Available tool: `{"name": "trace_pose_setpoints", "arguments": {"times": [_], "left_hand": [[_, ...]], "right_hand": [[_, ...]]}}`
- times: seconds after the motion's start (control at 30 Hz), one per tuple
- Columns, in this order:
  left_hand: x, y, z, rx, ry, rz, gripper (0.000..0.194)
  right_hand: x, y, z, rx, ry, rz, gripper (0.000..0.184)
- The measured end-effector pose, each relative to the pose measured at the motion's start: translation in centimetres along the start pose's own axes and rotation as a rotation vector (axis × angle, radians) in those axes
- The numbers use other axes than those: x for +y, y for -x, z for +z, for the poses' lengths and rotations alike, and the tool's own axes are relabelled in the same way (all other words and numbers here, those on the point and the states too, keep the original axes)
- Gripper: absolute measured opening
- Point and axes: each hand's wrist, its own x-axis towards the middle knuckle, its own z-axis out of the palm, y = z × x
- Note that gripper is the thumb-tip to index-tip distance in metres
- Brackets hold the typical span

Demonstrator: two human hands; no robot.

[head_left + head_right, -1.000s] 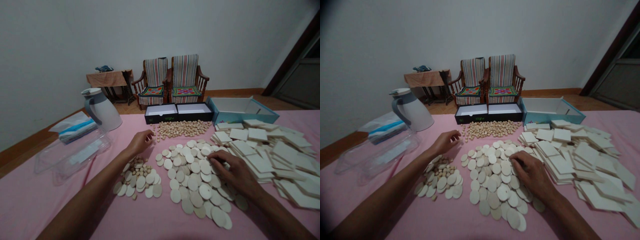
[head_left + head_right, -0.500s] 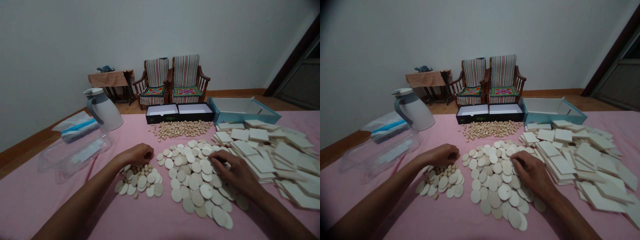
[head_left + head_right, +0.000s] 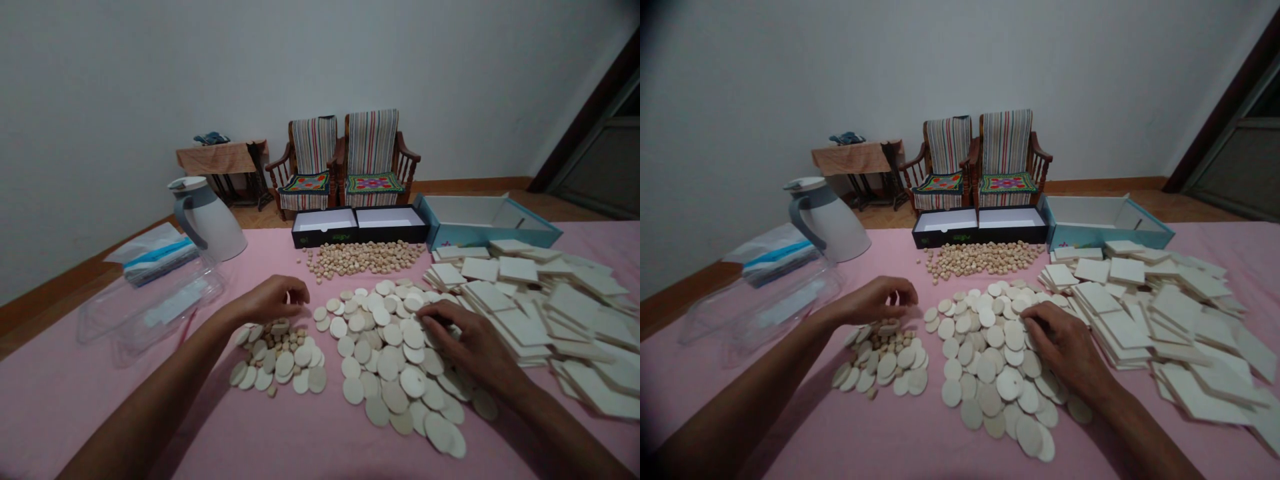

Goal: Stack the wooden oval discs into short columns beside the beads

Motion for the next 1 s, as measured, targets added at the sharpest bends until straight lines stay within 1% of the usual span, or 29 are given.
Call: {"name": "trace_pose_setpoints", "arguments": {"times": [0.03, 0.07, 0.1, 0.23, 0.33, 0.4, 0.43, 0.47, 0.5, 0.57, 0.6, 0.63, 0.67, 0.7, 0.73, 0.77, 0.87, 0.9, 0.93, 1.0], "left_hand": [[0.3, 0.4, 0.2, -0.092, 0.000, 0.007, 0.013], [0.6, 0.8, 0.5, -0.152, -0.014, 0.007, 0.015], [0.9, 1.0, 0.8, -0.183, -0.037, 0.000, 0.017], [1.2, 1.4, 1.8, -0.188, -0.131, -0.008, 0.019], [0.9, 0.9, 1.8, -0.172, -0.169, -0.001, 0.014], [0.4, 0.1, 1.6, -0.129, -0.184, -0.018, 0.011], [0.1, -0.3, 1.5, -0.076, -0.185, -0.030, 0.011], [-0.2, -0.9, 1.4, 0.014, -0.180, -0.045, 0.012], [-0.5, -1.4, 1.2, 0.134, -0.167, -0.061, 0.013], [-0.9, -2.2, 1.0, 0.414, -0.121, -0.094, 0.016], [-1.1, -2.5, 0.9, 0.531, -0.096, -0.104, 0.018], [-1.1, -2.6, 0.7, 0.608, -0.076, -0.107, 0.019], [-1.1, -2.5, 0.6, 0.636, -0.065, -0.104, 0.019], [-1.1, -2.3, 0.5, 0.616, -0.059, -0.093, 0.017], [-0.9, -1.9, 0.3, 0.555, -0.055, -0.078, 0.016], [-0.8, -1.5, 0.3, 0.454, -0.050, -0.058, 0.015], [0.0, 0.0, 0.5, 0.063, -0.031, -0.001, 0.014], [0.3, 0.4, 0.7, -0.045, -0.029, 0.009, 0.015], [0.6, 0.7, 0.9, -0.125, -0.035, 0.014, 0.016], [1.1, 1.2, 1.4, -0.200, -0.069, 0.013, 0.022]], "right_hand": [[0.0, 0.0, 0.0, -0.002, -0.003, -0.006, 0.020], [0.0, 0.0, 0.0, -0.005, -0.005, -0.009, 0.020], [0.0, 0.0, 0.0, -0.007, -0.006, -0.010, 0.020], [0.0, 0.0, 0.0, -0.003, 0.001, 0.000, 0.020], [-0.1, 0.0, -0.1, 0.000, 0.005, -0.003, 0.019], [-0.1, 0.0, -0.1, 0.004, 0.009, -0.006, 0.019], [-0.1, 0.0, -0.1, 0.005, 0.012, -0.007, 0.019], [0.0, 0.0, 0.0, 0.007, 0.013, -0.008, 0.020], [0.0, 0.0, 0.0, 0.007, 0.015, -0.009, 0.020], [0.0, 0.0, 0.0, 0.005, 0.013, -0.011, 0.020], [0.0, 0.0, 0.0, 0.005, 0.010, -0.012, 0.020], [0.0, 0.0, 0.0, 0.004, 0.007, -0.012, 0.021], [0.0, 0.0, 0.0, 0.003, 0.005, -0.012, 0.021], [-0.1, 0.0, 0.0, 0.003, 0.005, -0.013, 0.021], [-0.1, 0.0, -0.1, 0.004, 0.007, -0.014, 0.021], [-0.2, 0.0, -0.1, 0.004, 0.008, -0.013, 0.021], [-0.2, 0.0, -0.1, -0.001, 0.007, -0.001, 0.021], [-0.2, 0.0, -0.1, -0.004, 0.005, 0.004, 0.021], [-0.2, 0.0, -0.1, -0.005, 0.004, 0.008, 0.021], [-0.2, 0.0, -0.1, -0.001, 0.008, 0.008, 0.020]]}}
